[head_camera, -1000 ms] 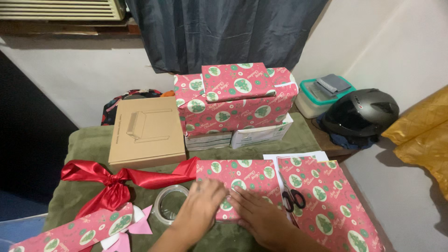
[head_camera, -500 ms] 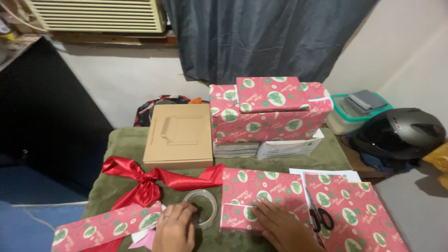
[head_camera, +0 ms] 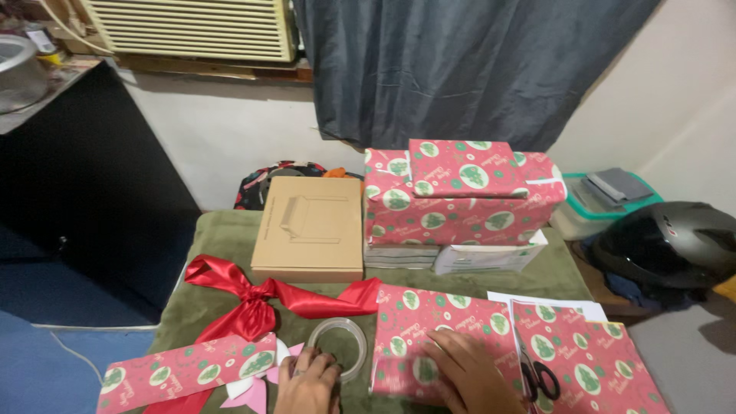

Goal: The person wraps a small rectangular box with red Christmas-themed wrapping paper on a table. They fold the paper edges, apply clear tape to secure the folds, and use scissors to trim excess paper. The wrapped box is placed on the table with other wrapped gifts.

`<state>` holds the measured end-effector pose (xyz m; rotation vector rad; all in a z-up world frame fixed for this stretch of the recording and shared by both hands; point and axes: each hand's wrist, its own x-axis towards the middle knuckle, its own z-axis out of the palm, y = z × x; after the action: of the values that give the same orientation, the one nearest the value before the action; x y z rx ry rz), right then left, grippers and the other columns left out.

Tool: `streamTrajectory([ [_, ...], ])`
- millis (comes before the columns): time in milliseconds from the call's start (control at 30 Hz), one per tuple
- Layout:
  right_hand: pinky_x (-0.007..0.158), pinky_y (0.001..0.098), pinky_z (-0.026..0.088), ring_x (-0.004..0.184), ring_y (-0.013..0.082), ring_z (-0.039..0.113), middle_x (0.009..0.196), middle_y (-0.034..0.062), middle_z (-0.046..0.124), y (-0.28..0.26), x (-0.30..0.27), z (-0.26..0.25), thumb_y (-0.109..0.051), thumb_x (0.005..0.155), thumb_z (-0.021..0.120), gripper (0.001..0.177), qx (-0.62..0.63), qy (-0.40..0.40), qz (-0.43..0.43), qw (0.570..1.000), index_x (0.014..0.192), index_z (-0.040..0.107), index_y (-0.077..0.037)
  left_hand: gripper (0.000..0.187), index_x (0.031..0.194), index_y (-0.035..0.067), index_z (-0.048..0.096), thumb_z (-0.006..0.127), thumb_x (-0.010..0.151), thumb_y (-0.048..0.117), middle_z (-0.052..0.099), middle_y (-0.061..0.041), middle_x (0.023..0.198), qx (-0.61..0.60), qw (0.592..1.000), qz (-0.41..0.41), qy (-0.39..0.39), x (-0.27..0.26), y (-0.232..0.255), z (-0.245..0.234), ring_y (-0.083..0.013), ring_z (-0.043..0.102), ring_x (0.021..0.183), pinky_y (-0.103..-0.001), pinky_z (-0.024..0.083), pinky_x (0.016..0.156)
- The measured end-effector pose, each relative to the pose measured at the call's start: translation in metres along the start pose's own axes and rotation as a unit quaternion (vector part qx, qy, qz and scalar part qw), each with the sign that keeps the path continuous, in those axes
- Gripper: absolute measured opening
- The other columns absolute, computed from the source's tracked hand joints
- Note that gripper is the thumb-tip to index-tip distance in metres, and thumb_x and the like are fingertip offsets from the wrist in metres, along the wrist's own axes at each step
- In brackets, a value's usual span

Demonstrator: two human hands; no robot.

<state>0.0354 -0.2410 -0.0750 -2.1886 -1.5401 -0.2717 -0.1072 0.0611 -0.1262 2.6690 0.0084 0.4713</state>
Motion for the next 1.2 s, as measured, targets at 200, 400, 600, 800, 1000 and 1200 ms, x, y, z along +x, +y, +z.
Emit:
streamTrajectory([
  [200, 0.110, 0.0562, 0.029, 0.132, 0.0355, 0.048, 0.142, 0.0162, 0.053, 0.003, 0.022, -0.002, -0.025, 0.079, 0.070, 0.064, -0.031, 0.024, -0.018, 0.999, 0.138, 0.053, -0.005, 0.035, 0.099, 0.014, 0.078, 0.080, 0.065, 0.009, 0.073, -0.004, 0.105, -0.050, 0.993, -0.103, -0.032, 0.010, -0.003, -0.010, -0.0246, 0.060, 0.116, -0.058, 0.030, 0.105],
  [400, 0.112, 0.0457, 0.042, 0.136, 0.0335, 0.056, 0.143, 0.0167, 0.059, -0.013, 0.054, -0.010, -0.018, 0.087, 0.073, 0.056, 0.137, 0.066, 0.069, 0.986, 0.139, 0.057, -0.004, 0.032, 0.098, 0.013, 0.082, 0.086, 0.067, 0.019, 0.078, -0.009, 0.101, -0.215, 0.962, -0.140, 0.093, 0.018, -0.005, -0.022, -0.0271, 0.072, 0.104, -0.041, 0.050, 0.095],
  [600, 0.110, 0.0439, 0.041, 0.140, 0.0342, 0.047, 0.145, 0.0215, 0.051, -0.042, 0.099, -0.027, -0.017, 0.069, 0.094, 0.090, 0.268, 0.040, 0.126, 0.954, 0.142, 0.046, 0.003, 0.032, 0.104, 0.010, 0.081, 0.087, 0.077, 0.026, 0.080, -0.011, 0.103, -0.331, 0.940, -0.072, 0.042, 0.016, -0.012, -0.001, -0.0246, 0.076, 0.106, -0.036, 0.056, 0.095],
  [800, 0.106, 0.0384, 0.049, 0.135, 0.0258, 0.054, 0.143, 0.0123, 0.058, -0.063, 0.117, -0.040, -0.022, 0.068, 0.093, 0.088, 0.263, -0.013, 0.218, 0.940, 0.143, 0.051, -0.005, 0.031, 0.107, 0.010, 0.079, 0.085, 0.079, 0.022, 0.079, -0.012, 0.108, -0.355, 0.933, -0.045, 0.029, 0.022, -0.007, -0.003, -0.0260, 0.075, 0.109, -0.037, 0.055, 0.095],
  [1000, 0.107, 0.0399, 0.044, 0.132, 0.0288, 0.056, 0.138, 0.0163, 0.062, -0.067, 0.120, -0.045, -0.019, 0.069, 0.091, 0.079, 0.178, 0.028, 0.187, 0.966, 0.137, 0.056, 0.001, 0.029, 0.103, 0.009, 0.079, 0.081, 0.075, 0.016, 0.079, -0.012, 0.106, -0.325, 0.938, -0.100, 0.066, 0.040, 0.025, -0.036, -0.0288, 0.073, 0.105, -0.040, 0.052, 0.095],
  [1200, 0.091, 0.0339, 0.053, 0.107, 0.0209, 0.064, 0.124, 0.0093, 0.066, -0.064, 0.128, -0.059, -0.019, 0.069, 0.089, 0.072, 0.248, 0.031, 0.278, 0.927, 0.133, 0.061, -0.004, 0.024, 0.099, 0.007, 0.078, 0.077, 0.076, 0.011, 0.079, -0.012, 0.100, -0.323, 0.941, -0.082, 0.062, 0.061, 0.047, -0.068, -0.0294, 0.073, 0.102, -0.042, 0.049, 0.097],
])
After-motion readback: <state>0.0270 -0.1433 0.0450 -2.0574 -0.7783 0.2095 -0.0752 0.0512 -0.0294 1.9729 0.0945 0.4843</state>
